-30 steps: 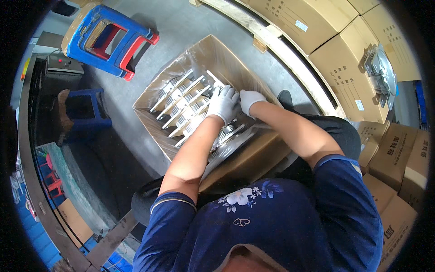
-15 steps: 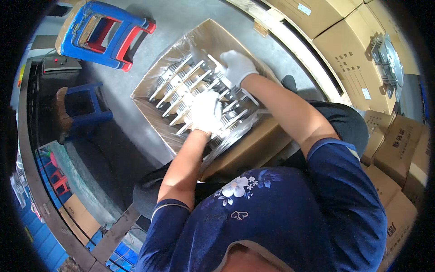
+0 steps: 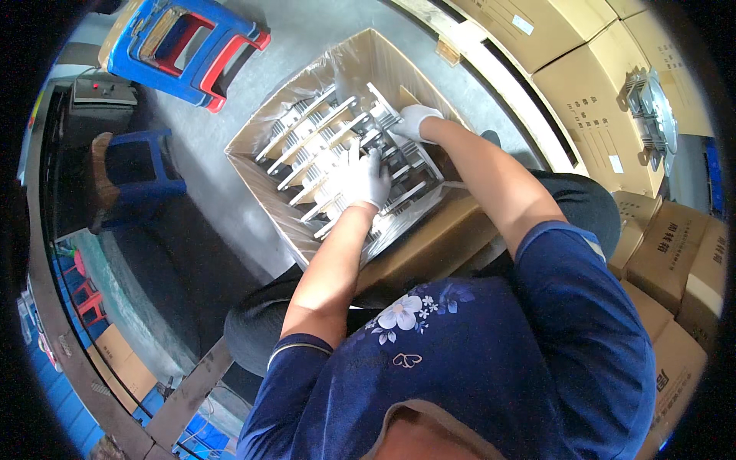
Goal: The person packs metal components and cardboard dividers into a plastic-lined box, folds the flaps closed, seals the box with tape using a tape dispenser, and lifts the box away.
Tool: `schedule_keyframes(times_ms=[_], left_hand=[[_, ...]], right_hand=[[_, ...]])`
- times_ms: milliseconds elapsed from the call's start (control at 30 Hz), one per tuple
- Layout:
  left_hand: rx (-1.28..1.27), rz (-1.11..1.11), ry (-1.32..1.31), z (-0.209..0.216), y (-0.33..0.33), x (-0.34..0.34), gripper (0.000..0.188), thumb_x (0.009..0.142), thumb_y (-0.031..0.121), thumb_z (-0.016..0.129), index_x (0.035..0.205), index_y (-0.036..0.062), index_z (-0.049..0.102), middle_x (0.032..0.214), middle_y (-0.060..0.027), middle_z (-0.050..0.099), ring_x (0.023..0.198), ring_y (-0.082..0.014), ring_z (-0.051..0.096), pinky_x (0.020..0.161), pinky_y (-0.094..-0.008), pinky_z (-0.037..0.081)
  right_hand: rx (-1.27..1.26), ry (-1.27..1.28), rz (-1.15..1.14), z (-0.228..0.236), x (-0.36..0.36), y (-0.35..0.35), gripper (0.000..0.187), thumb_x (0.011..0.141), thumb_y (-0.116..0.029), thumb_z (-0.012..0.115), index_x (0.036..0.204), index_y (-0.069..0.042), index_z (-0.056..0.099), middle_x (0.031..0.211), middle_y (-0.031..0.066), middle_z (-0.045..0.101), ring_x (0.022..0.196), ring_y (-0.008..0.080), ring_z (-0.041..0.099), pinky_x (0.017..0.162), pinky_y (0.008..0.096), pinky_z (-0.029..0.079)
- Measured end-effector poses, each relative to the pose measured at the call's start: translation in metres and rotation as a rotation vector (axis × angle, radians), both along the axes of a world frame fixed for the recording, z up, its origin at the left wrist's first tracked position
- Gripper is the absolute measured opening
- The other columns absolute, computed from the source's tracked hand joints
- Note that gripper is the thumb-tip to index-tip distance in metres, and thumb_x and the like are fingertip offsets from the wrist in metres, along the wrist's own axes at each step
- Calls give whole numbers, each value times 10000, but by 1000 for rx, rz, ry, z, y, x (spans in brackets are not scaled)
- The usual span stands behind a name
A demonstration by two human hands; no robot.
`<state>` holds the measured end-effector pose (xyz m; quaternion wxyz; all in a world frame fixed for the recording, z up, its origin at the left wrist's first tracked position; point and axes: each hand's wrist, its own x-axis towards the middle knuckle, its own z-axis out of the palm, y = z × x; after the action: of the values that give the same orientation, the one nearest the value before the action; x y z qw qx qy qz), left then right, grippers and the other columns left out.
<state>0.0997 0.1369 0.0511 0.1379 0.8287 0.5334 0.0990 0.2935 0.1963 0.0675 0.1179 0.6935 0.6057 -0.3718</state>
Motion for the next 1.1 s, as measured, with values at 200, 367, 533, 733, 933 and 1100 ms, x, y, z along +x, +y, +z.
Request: schedule_keyframes(times_ms=[200, 367, 533, 733, 933, 1100], left_hand=[[2, -16, -38, -5, -2, 2, 353, 709, 244, 639, 1055, 174, 643, 1313, -183, 433, 1176, -357, 411, 986, -544, 276], [7, -19, -39, -7, 0, 3, 347, 696, 212, 625, 1040, 170, 648, 1284, -199, 459, 1168, -376, 417, 988, -538, 279], [128, -23, -118, -5, -1, 8, 292, 686, 171, 613, 972, 143, 663, 1146, -187, 565, 1166, -375, 428, 979, -558, 284], [136, -92, -128, -5, 5, 13, 328, 683, 128, 604, 1007, 87, 640, 1078, -135, 605, 1131, -331, 488, 974, -546, 310], [126, -253, -561, 1, 26, 55, 389, 670, -18, 521, 1056, 28, 544, 1090, -195, 560, 1137, -389, 449, 973, -457, 340], [-78, -439, -429, 4, 35, 62, 592, 690, -5, 523, 1270, 2, 408, 1301, -208, 437, 1252, -359, 373, 1049, -440, 290]], right_hand=[[513, 452, -543, -36, 13, -45, 431, 846, -369, 545, 1032, 18, 578, 994, 238, 613, 951, 345, 597, 835, 378, 452], [293, 236, -260, -23, 7, -10, 427, 880, -381, 472, 1026, 6, 580, 992, 266, 594, 964, 405, 562, 849, 422, 439], [460, 248, -480, -35, -10, -27, 382, 880, -357, 465, 925, -3, 601, 883, 239, 630, 861, 389, 605, 791, 446, 454], [703, -87, -170, -31, -11, -50, 258, 840, -309, 536, 805, -56, 576, 746, 175, 637, 730, 334, 628, 702, 435, 465], [816, 540, -638, -39, -33, -64, 272, 801, -93, 499, 1050, -23, 584, 1005, 212, 621, 944, 315, 600, 852, 357, 463], [591, 211, -578, -64, -26, -48, 234, 790, -89, 520, 996, -34, 617, 986, 114, 640, 933, 236, 596, 855, 326, 459]])
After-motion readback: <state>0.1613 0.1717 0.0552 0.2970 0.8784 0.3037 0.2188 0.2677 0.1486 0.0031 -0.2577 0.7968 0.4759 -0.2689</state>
